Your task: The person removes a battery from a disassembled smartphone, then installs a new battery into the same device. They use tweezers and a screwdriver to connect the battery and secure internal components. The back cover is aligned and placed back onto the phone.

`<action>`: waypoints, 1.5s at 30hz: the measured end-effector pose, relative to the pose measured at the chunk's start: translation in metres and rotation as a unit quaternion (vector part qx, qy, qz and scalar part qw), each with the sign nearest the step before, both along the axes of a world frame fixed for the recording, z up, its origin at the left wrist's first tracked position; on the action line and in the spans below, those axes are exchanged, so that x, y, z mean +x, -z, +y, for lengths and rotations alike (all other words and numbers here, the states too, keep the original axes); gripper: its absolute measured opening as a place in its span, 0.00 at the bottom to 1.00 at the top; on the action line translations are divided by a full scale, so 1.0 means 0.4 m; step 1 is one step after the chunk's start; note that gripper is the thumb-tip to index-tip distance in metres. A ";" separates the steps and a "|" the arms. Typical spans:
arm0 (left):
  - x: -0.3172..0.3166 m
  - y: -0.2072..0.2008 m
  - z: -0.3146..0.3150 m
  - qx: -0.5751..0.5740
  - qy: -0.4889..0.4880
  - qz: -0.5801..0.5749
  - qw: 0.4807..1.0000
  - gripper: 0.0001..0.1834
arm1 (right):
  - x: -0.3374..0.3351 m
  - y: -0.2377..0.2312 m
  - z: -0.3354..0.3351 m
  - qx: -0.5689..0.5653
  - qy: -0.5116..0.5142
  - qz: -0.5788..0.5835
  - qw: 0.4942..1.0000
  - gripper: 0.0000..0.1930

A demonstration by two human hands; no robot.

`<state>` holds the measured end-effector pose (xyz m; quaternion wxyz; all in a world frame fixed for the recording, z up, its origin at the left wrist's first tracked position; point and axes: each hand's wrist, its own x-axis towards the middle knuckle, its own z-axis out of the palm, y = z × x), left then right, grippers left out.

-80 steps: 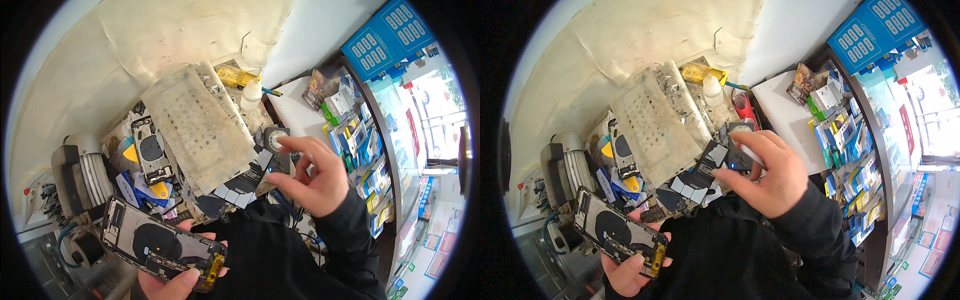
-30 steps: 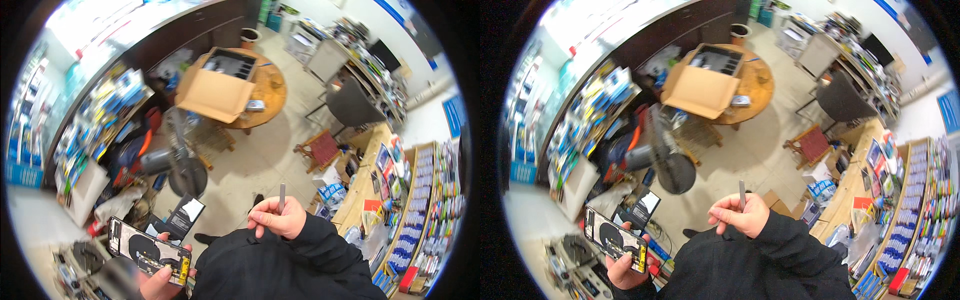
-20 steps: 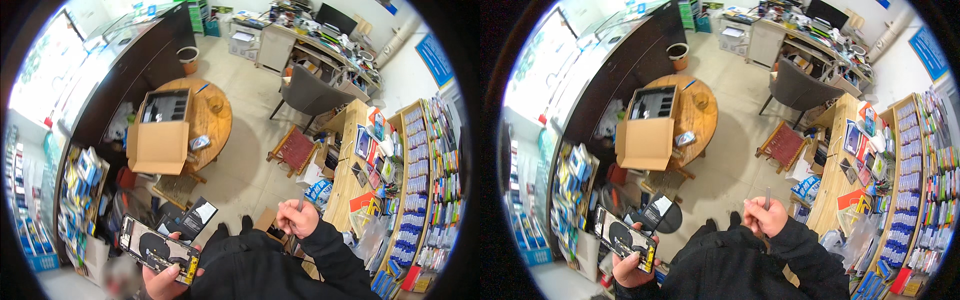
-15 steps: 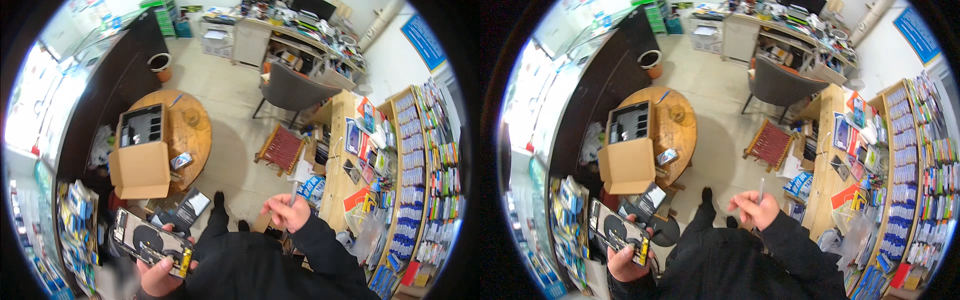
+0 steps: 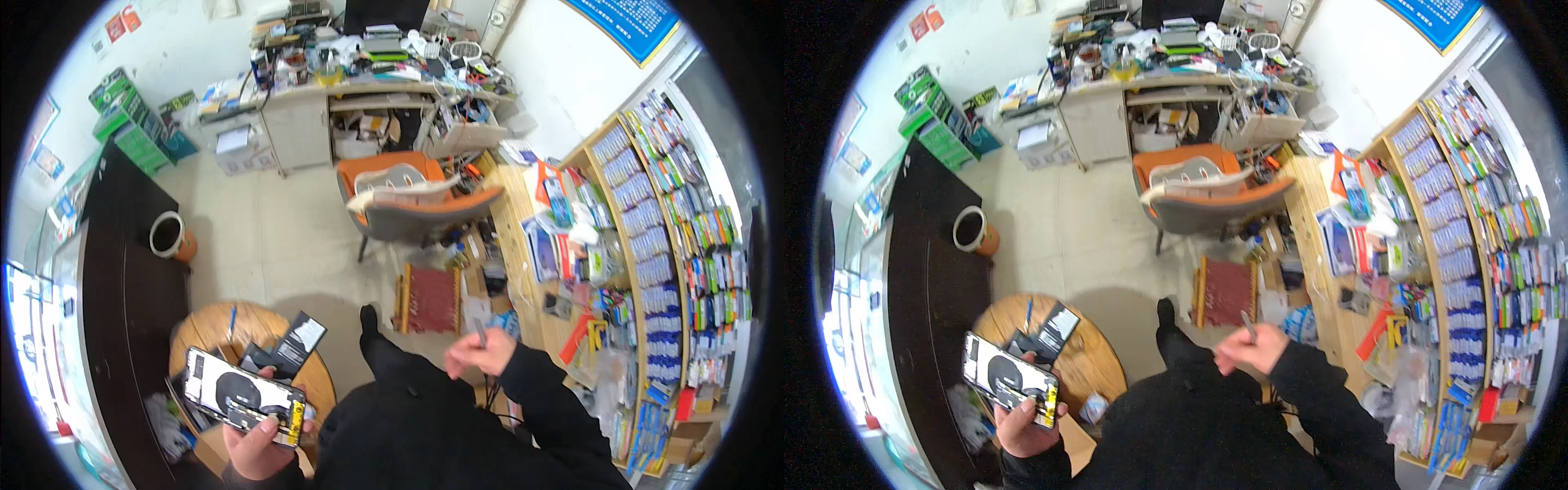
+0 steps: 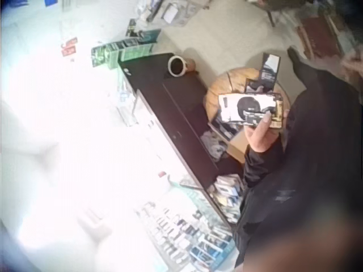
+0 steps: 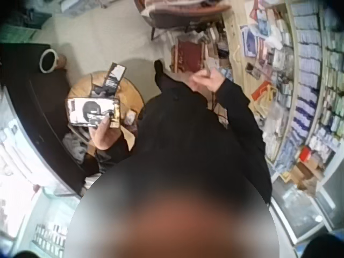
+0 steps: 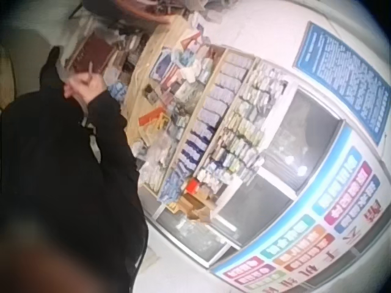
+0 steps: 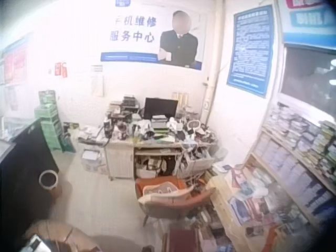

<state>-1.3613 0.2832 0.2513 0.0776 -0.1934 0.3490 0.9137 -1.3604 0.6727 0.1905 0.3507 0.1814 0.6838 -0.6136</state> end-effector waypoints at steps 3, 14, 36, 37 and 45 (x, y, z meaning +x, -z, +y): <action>-0.254 0.051 0.027 0.061 0.025 0.027 0.997 0.34 | -0.188 0.037 0.057 -0.060 0.088 -0.066 0.992 0.11; -0.958 0.023 -0.071 0.080 0.045 -0.032 0.995 0.34 | -0.999 0.257 -0.052 -0.012 0.159 0.008 0.987 0.12; -1.906 0.200 -0.714 0.156 0.226 -0.005 0.962 0.30 | -2.107 0.800 -1.442 -0.168 -0.126 -0.125 0.970 0.23; -1.940 0.205 -0.717 0.145 0.242 -0.005 0.959 0.30 | -2.140 0.789 -1.356 -0.143 -0.154 -0.097 0.973 0.21; -2.253 0.172 -0.538 0.115 0.338 -0.058 0.932 0.30 | -2.265 0.456 -0.687 -0.041 -0.025 -0.070 0.996 0.17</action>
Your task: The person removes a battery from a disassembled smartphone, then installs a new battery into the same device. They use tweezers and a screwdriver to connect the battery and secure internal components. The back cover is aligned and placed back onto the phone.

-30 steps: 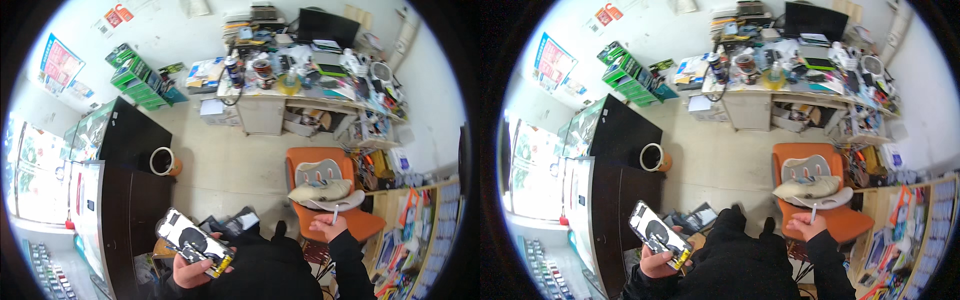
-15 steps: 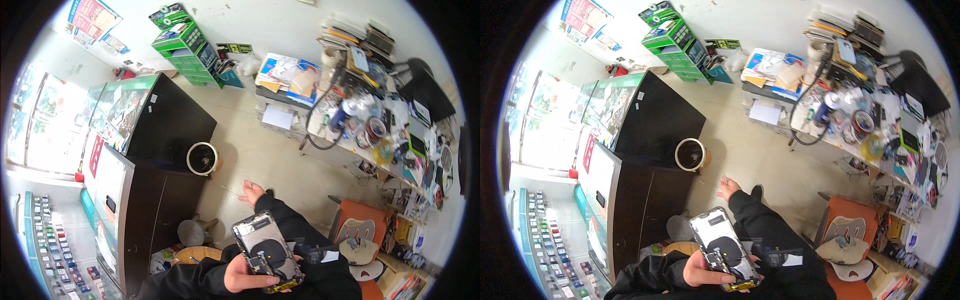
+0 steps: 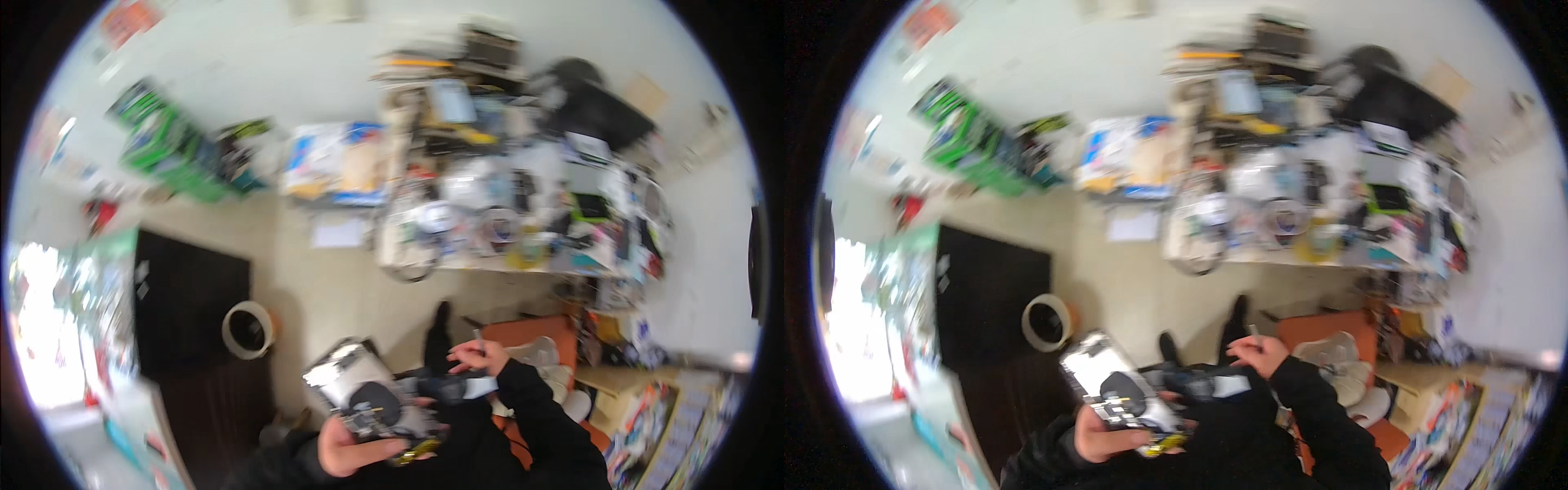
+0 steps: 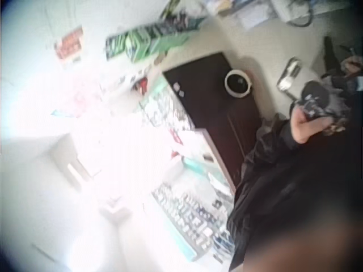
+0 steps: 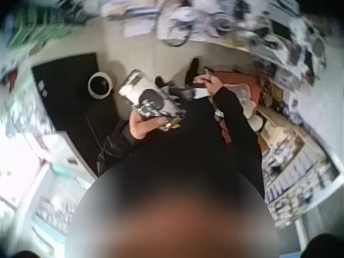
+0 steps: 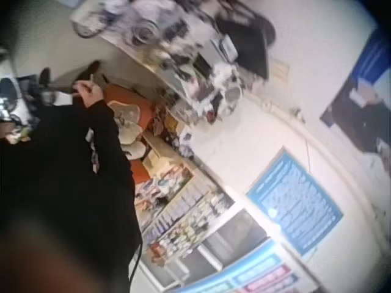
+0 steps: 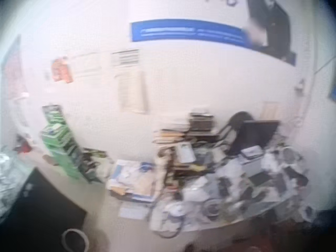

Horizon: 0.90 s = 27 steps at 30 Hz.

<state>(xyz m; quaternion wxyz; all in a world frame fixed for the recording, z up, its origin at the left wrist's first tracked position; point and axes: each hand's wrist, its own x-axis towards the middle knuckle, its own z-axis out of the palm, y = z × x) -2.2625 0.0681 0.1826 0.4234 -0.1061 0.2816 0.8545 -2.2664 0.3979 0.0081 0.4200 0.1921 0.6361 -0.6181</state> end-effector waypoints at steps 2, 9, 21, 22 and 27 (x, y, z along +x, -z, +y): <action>-0.046 0.019 0.086 -0.024 -0.009 0.027 0.999 0.31 | -0.023 -0.063 0.122 -0.006 0.005 0.045 0.999 0.18; -0.237 0.049 0.406 -0.049 -0.071 0.021 0.996 0.34 | -0.186 -0.326 0.398 -0.263 0.173 0.068 0.947 0.21; -0.508 0.035 0.766 -0.086 0.097 0.006 0.992 0.36 | -0.153 -0.276 0.754 -0.042 0.352 0.098 0.930 0.16; -0.520 0.037 0.805 -0.087 0.093 -0.004 0.992 0.36 | -0.161 -0.269 0.788 -0.042 0.340 0.078 0.936 0.16; -0.557 0.088 0.959 -0.086 0.078 -0.044 0.992 0.36 | -0.283 -0.232 0.986 -0.057 0.299 0.025 0.952 0.16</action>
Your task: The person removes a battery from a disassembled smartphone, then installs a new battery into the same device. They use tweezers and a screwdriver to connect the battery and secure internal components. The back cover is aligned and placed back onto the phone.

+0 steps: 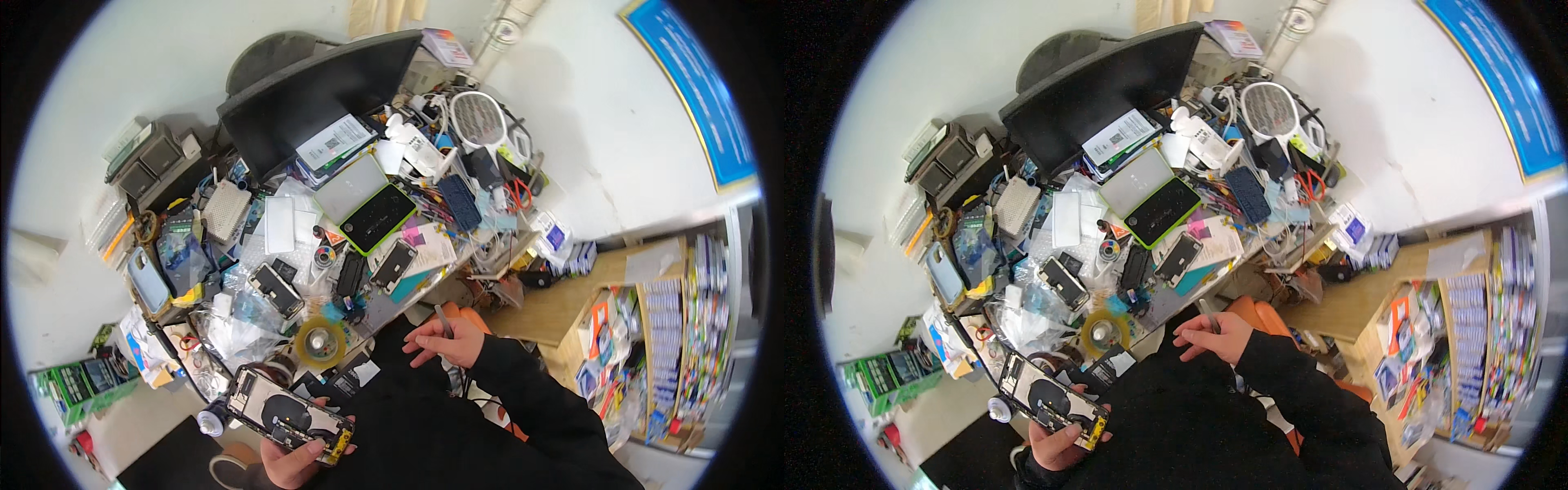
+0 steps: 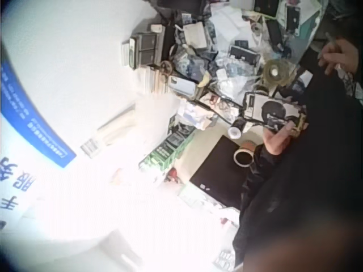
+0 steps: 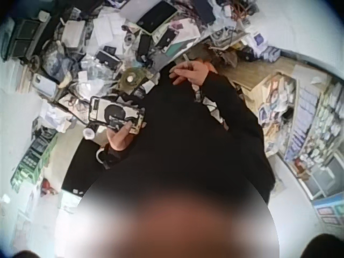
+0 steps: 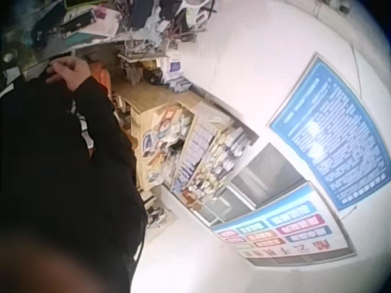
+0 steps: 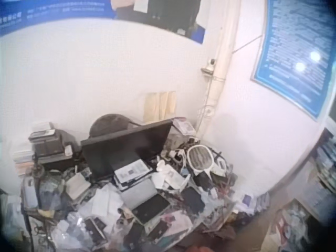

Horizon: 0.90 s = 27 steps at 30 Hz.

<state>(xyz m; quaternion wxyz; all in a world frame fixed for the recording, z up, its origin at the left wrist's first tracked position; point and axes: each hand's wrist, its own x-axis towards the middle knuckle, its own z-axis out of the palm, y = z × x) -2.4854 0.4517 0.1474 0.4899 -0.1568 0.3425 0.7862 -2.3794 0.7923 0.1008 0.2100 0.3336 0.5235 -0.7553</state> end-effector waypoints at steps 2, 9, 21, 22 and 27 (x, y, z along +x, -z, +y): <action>-0.009 0.042 0.074 -0.011 -0.009 -0.023 1.000 0.36 | -0.071 -0.034 0.077 0.001 -0.056 -0.004 0.998 0.17; 0.003 0.127 0.370 -0.044 -0.059 -0.100 0.992 0.36 | -0.259 -0.007 0.295 -0.131 -0.161 -0.034 0.978 0.20; 0.082 0.435 0.595 0.079 -0.008 0.045 0.996 0.34 | -0.253 0.223 0.471 -0.084 -0.234 -0.047 0.967 0.14; 0.092 0.472 0.611 0.099 -0.009 0.094 0.991 0.33 | -0.239 0.254 0.479 -0.080 -0.230 -0.046 0.969 0.14; 0.217 0.618 0.674 0.091 -0.085 0.133 0.983 0.30 | -0.160 0.342 0.507 0.029 -0.286 -0.009 0.958 0.14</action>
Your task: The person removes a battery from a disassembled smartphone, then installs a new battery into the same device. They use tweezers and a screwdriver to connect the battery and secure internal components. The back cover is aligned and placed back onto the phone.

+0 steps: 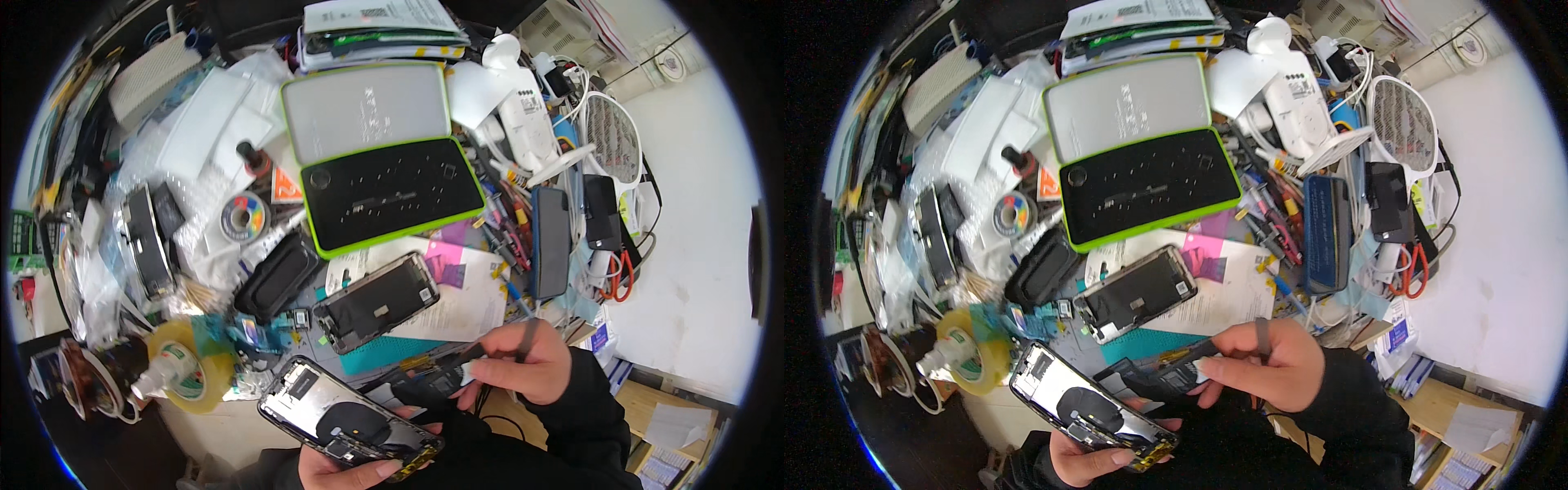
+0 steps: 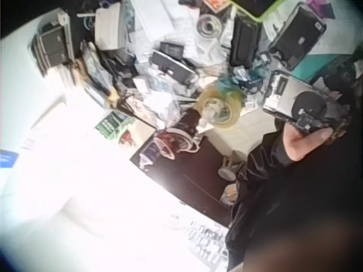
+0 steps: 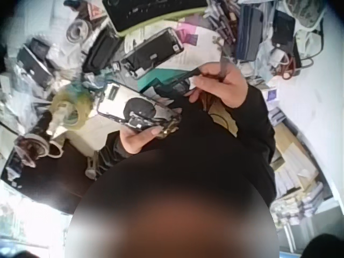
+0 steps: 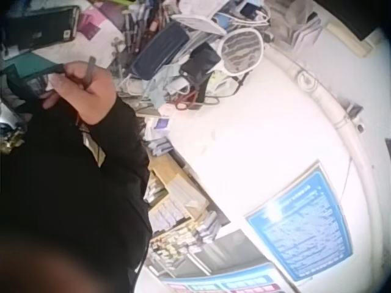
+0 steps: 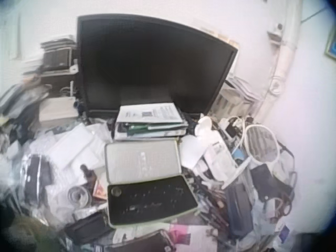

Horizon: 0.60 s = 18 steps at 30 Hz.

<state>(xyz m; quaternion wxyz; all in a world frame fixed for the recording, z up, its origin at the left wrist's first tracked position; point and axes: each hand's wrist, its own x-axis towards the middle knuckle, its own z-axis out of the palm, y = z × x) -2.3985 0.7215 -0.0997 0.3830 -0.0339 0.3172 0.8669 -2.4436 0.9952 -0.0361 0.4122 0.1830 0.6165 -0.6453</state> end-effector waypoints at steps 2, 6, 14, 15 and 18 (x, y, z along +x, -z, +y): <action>0.039 0.027 -0.012 0.004 0.045 -0.042 0.998 0.31 | 0.051 0.028 -0.009 0.005 0.018 0.040 0.999 0.13; 0.113 0.023 -0.023 0.017 0.084 -0.111 0.990 0.33 | 0.166 0.057 -0.008 -0.029 0.057 0.048 0.997 0.13; 0.196 0.076 0.055 0.052 0.051 -0.093 0.993 0.34 | 0.260 0.085 0.041 0.006 0.087 0.099 0.991 0.13; 0.202 0.087 0.067 0.054 0.048 -0.086 0.994 0.34 | 0.267 0.094 0.058 0.002 0.079 0.100 0.992 0.15; 0.202 0.089 0.090 0.037 -0.010 -0.095 0.995 0.35 | 0.268 0.118 0.115 0.014 0.159 0.113 0.981 0.15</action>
